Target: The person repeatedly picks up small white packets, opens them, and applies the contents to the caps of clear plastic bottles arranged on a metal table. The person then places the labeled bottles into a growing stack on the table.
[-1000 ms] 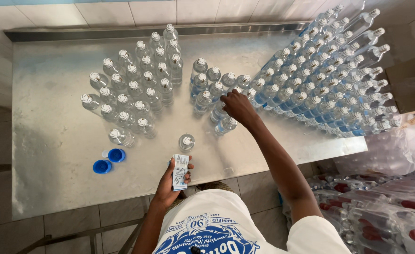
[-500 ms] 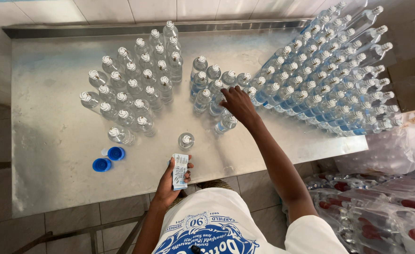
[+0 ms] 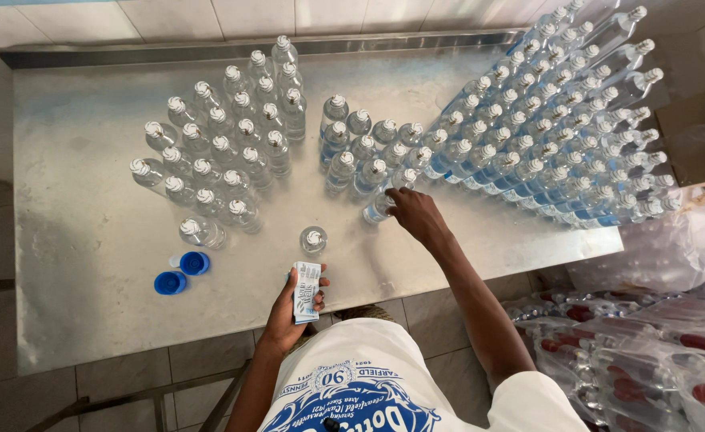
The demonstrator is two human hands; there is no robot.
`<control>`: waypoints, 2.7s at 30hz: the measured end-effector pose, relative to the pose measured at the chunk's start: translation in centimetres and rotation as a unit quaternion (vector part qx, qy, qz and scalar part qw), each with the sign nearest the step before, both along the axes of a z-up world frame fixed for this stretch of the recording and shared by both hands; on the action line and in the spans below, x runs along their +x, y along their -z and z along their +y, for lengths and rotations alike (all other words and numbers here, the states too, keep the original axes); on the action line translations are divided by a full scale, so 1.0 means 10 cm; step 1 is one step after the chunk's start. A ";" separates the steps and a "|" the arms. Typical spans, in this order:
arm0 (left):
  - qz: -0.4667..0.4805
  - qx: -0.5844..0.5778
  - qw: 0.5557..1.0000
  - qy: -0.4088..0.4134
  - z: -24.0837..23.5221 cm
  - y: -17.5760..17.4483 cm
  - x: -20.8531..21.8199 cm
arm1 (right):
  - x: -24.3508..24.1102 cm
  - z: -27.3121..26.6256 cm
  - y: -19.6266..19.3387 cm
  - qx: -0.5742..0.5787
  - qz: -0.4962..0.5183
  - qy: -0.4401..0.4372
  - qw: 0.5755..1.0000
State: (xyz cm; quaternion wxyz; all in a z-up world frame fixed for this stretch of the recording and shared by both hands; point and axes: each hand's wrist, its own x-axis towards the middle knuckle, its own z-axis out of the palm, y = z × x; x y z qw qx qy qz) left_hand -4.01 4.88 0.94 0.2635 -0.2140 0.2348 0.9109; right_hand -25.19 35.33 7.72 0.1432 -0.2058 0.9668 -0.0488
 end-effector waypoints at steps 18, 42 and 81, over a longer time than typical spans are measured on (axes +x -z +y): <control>-0.008 -0.004 1.000 -0.010 -0.01 0.01 0.09 | 0.63 -0.43 0.14 -0.090 0.154 0.051 0.983; -0.022 -0.008 0.997 0.074 -0.15 -0.51 0.36 | 1.55 -1.24 -0.24 -0.472 -0.230 0.124 0.842; -0.002 -0.028 0.999 -0.016 -0.40 -0.12 0.31 | 1.04 -1.16 0.22 -0.494 -0.060 0.097 0.862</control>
